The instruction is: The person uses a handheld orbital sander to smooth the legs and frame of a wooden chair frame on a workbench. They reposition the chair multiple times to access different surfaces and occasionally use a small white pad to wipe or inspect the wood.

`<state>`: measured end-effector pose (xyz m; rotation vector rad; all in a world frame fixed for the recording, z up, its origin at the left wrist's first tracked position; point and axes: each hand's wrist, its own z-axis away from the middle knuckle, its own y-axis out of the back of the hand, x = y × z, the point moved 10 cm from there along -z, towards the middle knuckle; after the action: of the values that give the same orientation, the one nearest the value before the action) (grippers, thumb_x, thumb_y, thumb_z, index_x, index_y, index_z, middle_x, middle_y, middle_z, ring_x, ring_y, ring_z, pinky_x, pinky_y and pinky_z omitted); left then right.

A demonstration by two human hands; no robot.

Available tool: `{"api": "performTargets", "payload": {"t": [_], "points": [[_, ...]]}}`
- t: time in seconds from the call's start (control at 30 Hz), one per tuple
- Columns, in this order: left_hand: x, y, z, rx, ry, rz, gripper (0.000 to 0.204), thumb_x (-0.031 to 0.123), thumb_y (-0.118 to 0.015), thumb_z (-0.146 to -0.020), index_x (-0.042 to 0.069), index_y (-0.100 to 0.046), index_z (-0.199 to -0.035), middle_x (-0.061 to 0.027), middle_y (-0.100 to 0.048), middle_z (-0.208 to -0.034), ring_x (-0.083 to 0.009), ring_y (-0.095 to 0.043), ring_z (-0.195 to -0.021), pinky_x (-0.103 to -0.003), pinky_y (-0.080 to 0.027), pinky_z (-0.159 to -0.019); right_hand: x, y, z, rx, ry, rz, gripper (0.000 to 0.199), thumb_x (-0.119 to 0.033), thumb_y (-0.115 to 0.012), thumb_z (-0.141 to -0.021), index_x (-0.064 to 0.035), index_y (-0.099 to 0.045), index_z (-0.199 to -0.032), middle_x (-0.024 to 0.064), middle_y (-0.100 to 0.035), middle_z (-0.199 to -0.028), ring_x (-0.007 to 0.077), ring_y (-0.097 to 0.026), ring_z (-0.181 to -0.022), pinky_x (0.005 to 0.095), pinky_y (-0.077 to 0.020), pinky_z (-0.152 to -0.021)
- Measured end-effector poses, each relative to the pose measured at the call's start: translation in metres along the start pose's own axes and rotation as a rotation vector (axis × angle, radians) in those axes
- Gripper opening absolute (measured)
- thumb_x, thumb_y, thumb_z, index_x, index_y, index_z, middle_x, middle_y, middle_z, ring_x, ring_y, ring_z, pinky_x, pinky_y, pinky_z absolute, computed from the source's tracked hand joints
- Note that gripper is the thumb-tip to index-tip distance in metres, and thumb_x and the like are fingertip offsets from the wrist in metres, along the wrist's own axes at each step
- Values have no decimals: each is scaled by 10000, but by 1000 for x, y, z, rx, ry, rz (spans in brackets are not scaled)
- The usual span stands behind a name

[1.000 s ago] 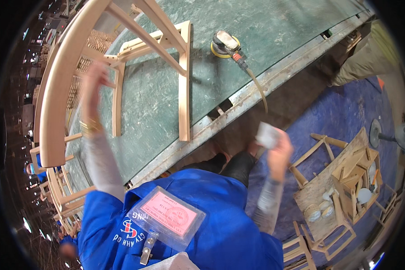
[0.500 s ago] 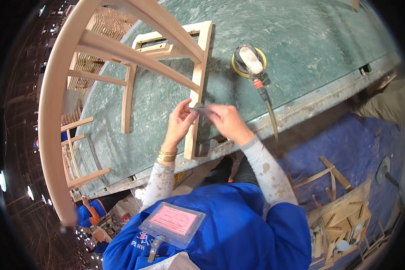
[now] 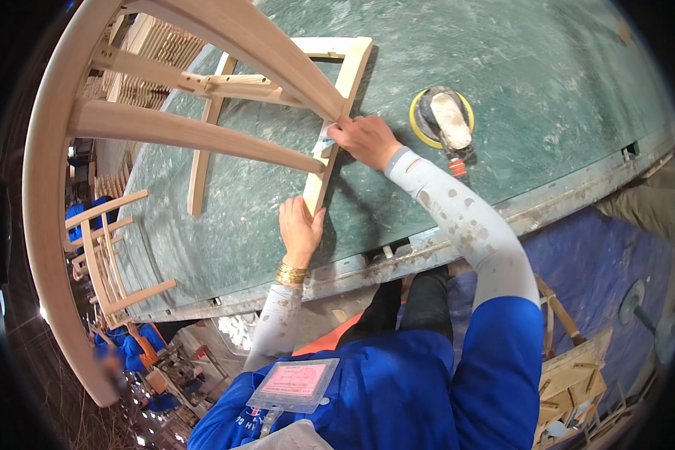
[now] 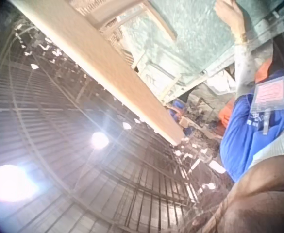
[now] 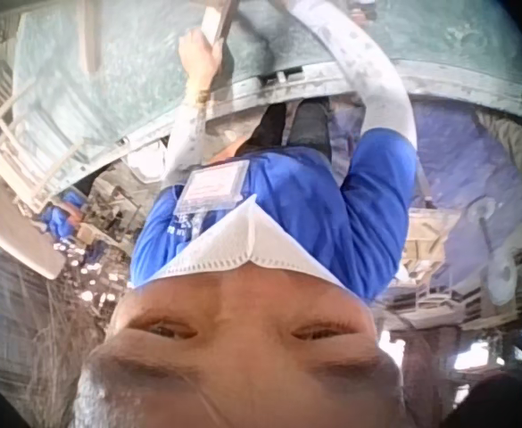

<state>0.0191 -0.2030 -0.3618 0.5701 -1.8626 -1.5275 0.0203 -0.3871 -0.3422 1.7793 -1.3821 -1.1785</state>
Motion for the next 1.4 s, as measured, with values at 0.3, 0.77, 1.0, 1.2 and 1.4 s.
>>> {"api": "performTargets", "payload": {"t": [0.3, 0.77, 1.0, 1.2, 1.4], "points": [[-35, 4, 5, 20, -77, 48, 451, 227, -715, -707, 5, -518, -1046, -137, -493, -910, -326, -477, -878, -415, -394, -746, -29, -13, -11, 107, -53, -142, 106, -59, -536, -749, -94, -537, -849, 71, -584, -802, 251, -636, -689, 345, -510, -551], [-35, 2, 4, 30, -62, 151, 416, 176, -712, -704, -3, -510, -1021, -159, -478, -913, -347, -448, -859, -432, -386, -764, -2, -1, 35, 34, -265, -74, 155, -63, -524, -763, -94, -556, -912, 75, -561, -769, 266, -624, -688, 361, -508, -557], [-31, 3, -1, 13, -87, 129, 421, 193, -697, -715, 16, -510, -1049, -137, -489, -924, -327, -469, -893, -419, -384, -764, -21, -13, 2, 114, -159, -88, 248, -77, -515, -774, -85, -573, -1015, 66, -571, -777, 224, -622, -648, 347, -499, -532], [-35, -1, 2, -5, -68, 121, 414, 199, -696, -717, 15, -510, -1038, -138, -487, -924, -328, -466, -886, -422, -384, -764, -16, -10, 2, 130, -109, -210, 374, 4, -539, -744, -101, -572, -1101, 73, -549, -743, 258, -601, -629, 351, -469, -522], [-34, 0, -1, 1, -60, 141, 431, 189, -708, -707, -18, -509, -1028, -171, -480, -920, -356, -446, -879, -443, -382, -791, -14, -22, 14, 51, -159, -221, 382, -4, -526, -743, -103, -566, -1109, 93, -555, -765, 280, -597, -642, 370, -472, -534]]}}
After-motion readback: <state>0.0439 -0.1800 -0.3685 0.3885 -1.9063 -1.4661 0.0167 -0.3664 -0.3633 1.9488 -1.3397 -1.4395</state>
